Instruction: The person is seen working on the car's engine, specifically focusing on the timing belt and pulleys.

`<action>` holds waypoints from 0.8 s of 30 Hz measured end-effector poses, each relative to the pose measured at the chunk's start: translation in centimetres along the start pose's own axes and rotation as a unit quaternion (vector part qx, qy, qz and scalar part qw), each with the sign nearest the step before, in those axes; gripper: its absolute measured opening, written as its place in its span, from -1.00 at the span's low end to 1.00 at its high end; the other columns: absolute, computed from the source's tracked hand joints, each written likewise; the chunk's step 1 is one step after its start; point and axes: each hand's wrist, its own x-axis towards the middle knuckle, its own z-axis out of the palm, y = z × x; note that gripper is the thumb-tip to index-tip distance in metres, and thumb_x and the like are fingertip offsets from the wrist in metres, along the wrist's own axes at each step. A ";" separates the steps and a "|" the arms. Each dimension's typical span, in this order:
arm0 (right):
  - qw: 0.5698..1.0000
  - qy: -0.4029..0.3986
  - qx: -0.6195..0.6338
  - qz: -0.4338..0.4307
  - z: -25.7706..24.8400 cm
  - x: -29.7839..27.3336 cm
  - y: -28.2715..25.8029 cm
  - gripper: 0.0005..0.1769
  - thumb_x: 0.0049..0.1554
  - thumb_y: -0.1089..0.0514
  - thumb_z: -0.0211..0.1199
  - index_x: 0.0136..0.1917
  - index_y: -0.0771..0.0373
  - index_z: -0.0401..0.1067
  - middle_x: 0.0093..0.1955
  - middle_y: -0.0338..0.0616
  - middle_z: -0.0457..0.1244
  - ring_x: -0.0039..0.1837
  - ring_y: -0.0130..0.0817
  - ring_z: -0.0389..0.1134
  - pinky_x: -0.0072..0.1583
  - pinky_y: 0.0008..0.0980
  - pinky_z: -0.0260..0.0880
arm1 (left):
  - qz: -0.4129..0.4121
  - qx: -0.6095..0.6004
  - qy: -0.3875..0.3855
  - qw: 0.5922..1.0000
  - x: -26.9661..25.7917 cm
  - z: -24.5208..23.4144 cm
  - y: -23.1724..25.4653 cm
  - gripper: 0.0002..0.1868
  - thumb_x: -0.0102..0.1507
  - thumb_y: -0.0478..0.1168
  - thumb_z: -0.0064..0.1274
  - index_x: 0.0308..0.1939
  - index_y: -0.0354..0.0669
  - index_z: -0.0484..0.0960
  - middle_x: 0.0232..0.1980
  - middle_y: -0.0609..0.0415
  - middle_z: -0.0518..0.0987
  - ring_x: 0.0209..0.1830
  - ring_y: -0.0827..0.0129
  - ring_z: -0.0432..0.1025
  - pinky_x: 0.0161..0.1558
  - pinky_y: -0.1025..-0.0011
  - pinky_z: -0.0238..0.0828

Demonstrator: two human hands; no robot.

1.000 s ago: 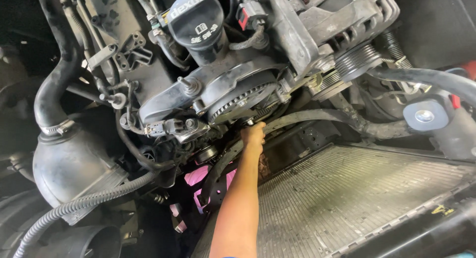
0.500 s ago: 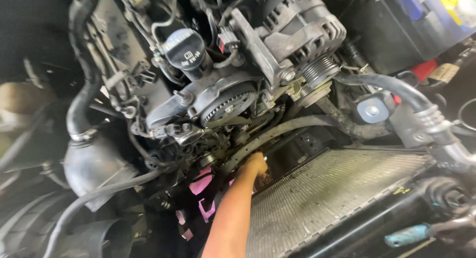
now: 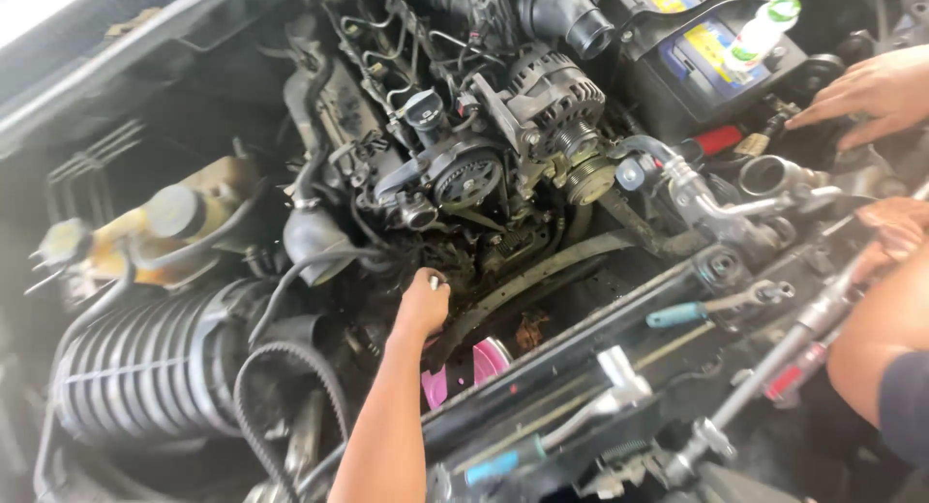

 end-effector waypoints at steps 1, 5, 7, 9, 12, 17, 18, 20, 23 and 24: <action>1.000 0.001 0.010 -0.008 -1.6 -0.7 -1.2 0.00 0.10 -0.40 0.27 0.66 -0.25 -0.10 0.31 -0.46 0.29 0.39 -0.47 0.34 0.45 -0.42 0.32 | 0.003 -0.054 0.036 0.998 -2.5 -1.0 0.3 -0.64 0.27 -0.08 0.08 0.13 0.00 0.54 0.07 -0.22 0.65 0.11 -0.05 0.54 0.13 0.15 0.43; 0.953 0.246 0.113 0.134 10.6 -2.4 -34.6 -0.12 0.00 -0.27 0.33 0.48 -0.02 0.10 0.14 -0.26 0.30 0.19 -0.28 0.36 0.26 -0.27 0.36 | 0.023 -0.218 0.216 0.951 -17.0 -5.2 4.8 -0.70 0.27 -0.12 0.10 0.06 -0.05 0.56 -0.16 -0.09 0.63 -0.21 0.20 0.53 -0.10 0.26 0.46; 0.873 0.393 0.185 0.221 12.1 -5.6 -64.5 -0.20 -0.06 -0.19 0.38 0.36 0.13 0.24 0.02 -0.13 0.31 0.06 -0.16 0.37 0.14 -0.18 0.39 | 0.041 -0.378 0.288 0.879 -25.2 -6.6 6.6 -0.76 0.29 -0.16 0.11 -0.02 -0.15 0.52 -0.33 0.12 0.42 -0.50 0.41 0.24 -0.43 0.33 0.26; 0.757 0.526 0.254 0.294 9.2 -6.3 -64.3 -0.27 -0.13 -0.11 0.43 0.24 0.26 0.40 -0.09 0.00 0.33 -0.07 -0.04 0.39 0.01 -0.09 0.42 | 0.086 -0.323 0.341 0.879 -30.7 -4.3 2.7 -0.81 0.30 -0.18 0.13 -0.08 -0.17 0.53 -0.32 0.14 0.42 -0.44 0.47 0.24 -0.39 0.40 0.25; 0.673 0.589 0.298 0.335 5.2 -9.5 -64.3 -0.32 -0.10 -0.07 0.42 0.24 0.28 0.45 -0.11 0.03 0.34 -0.10 0.02 0.41 -0.02 -0.06 0.43 | 0.077 -0.261 0.364 0.891 -37.0 1.7 -4.3 -0.82 0.24 -0.20 0.22 -0.19 -0.17 0.57 -0.36 0.13 0.47 -0.42 0.53 0.26 -0.36 0.48 0.25; 0.654 0.503 0.332 0.458 1.2 -11.8 -63.9 -0.29 0.04 -0.10 0.34 0.42 0.16 0.38 -0.02 -0.02 0.34 -0.04 0.01 0.42 -0.01 -0.08 0.43 | 0.112 -0.356 0.301 0.877 -36.7 19.9 -26.3 -0.71 0.10 -0.20 0.32 -0.19 -0.23 0.62 -0.34 0.01 0.64 -0.41 0.48 0.48 -0.30 0.49 0.42; 0.660 0.475 0.335 0.476 1.2 -11.9 -63.6 -0.29 0.07 -0.15 0.32 0.44 0.09 0.36 -0.01 -0.05 0.33 -0.04 0.02 0.42 0.00 -0.07 0.43 | 0.102 -0.394 0.228 0.885 -36.2 23.1 -29.8 -0.68 0.12 -0.18 0.29 -0.11 -0.24 0.62 -0.32 -0.01 0.65 -0.40 0.45 0.50 -0.27 0.47 0.45; 0.666 0.444 0.337 0.495 0.7 -12.4 -63.1 -0.29 0.10 -0.19 0.29 0.47 0.02 0.35 0.00 -0.07 0.33 -0.04 0.03 0.42 0.02 -0.07 0.44 | 0.089 -0.431 0.149 0.885 -36.7 27.0 -32.5 -0.63 0.15 -0.17 0.27 -0.03 -0.25 0.62 -0.30 -0.02 0.66 -0.39 0.42 0.52 -0.24 0.45 0.49; 0.677 0.366 0.383 0.510 -0.9 -12.9 -62.7 -0.23 0.11 -0.26 0.24 0.55 -0.10 0.26 0.05 -0.07 0.32 0.03 0.00 0.43 0.08 -0.05 0.45 | 0.016 -0.498 -0.012 0.867 -39.4 27.0 -28.9 -0.55 0.20 -0.12 0.16 0.11 -0.29 0.62 -0.36 -0.04 0.65 -0.46 0.39 0.52 -0.30 0.40 0.52; 0.681 0.341 0.396 0.513 -1.6 -12.9 -62.6 -0.20 0.10 -0.27 0.22 0.56 -0.14 0.21 0.13 -0.05 0.30 0.11 0.03 0.41 0.12 -0.01 0.43 | 0.025 -0.512 -0.025 0.858 -40.3 26.1 -26.9 -0.54 0.23 -0.11 0.13 0.13 -0.31 0.63 -0.33 -0.05 0.63 -0.45 0.38 0.53 -0.29 0.40 0.52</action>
